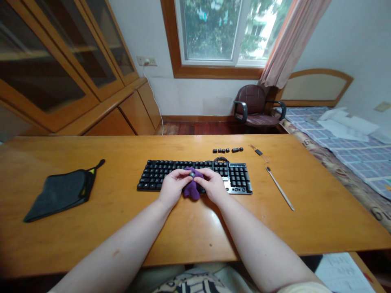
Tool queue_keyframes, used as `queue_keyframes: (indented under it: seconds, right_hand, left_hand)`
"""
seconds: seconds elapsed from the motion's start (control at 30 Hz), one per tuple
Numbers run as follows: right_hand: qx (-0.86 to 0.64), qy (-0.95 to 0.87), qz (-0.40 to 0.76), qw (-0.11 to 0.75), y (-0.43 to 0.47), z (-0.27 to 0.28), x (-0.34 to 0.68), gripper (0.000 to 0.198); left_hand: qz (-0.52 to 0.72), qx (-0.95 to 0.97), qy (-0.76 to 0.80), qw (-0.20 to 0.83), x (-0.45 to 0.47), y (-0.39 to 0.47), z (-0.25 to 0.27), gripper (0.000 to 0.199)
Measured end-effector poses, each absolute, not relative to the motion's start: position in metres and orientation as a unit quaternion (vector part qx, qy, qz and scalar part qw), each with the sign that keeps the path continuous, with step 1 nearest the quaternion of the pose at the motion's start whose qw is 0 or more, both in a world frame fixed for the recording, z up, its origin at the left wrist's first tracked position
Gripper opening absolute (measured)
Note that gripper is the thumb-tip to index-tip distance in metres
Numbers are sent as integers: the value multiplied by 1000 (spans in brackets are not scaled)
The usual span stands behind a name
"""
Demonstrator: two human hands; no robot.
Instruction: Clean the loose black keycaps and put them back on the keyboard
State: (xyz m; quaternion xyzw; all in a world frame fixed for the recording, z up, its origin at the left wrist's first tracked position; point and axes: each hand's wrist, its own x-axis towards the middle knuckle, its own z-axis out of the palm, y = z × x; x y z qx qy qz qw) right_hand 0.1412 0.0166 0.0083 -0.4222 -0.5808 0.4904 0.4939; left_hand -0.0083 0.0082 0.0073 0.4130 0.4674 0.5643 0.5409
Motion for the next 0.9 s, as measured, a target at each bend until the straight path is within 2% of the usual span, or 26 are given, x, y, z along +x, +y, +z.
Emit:
queue_keyframes:
  seconds: [0.13, 0.33, 0.53, 0.8, 0.9]
  right_hand:
    - [-457, -559, 462, 515, 15, 9, 140, 12]
    - [-459, -560, 459, 515, 16, 8, 141, 12]
    - [-453, -507, 516, 521, 18, 11, 141, 21]
    - [-450, -551, 469, 523, 16, 9, 139, 18]
    - [-441, -528, 503, 524, 17, 6, 139, 22]
  left_hand:
    - [557, 417, 463, 549, -8, 8, 9, 21]
    - [555, 414, 435, 575, -6, 9, 13, 32]
    - [540, 461, 435, 554, -12, 8, 21, 27]
    - [552, 450, 418, 565, -9, 10, 16, 26]
    - [556, 458, 425, 549, -10, 10, 17, 23]
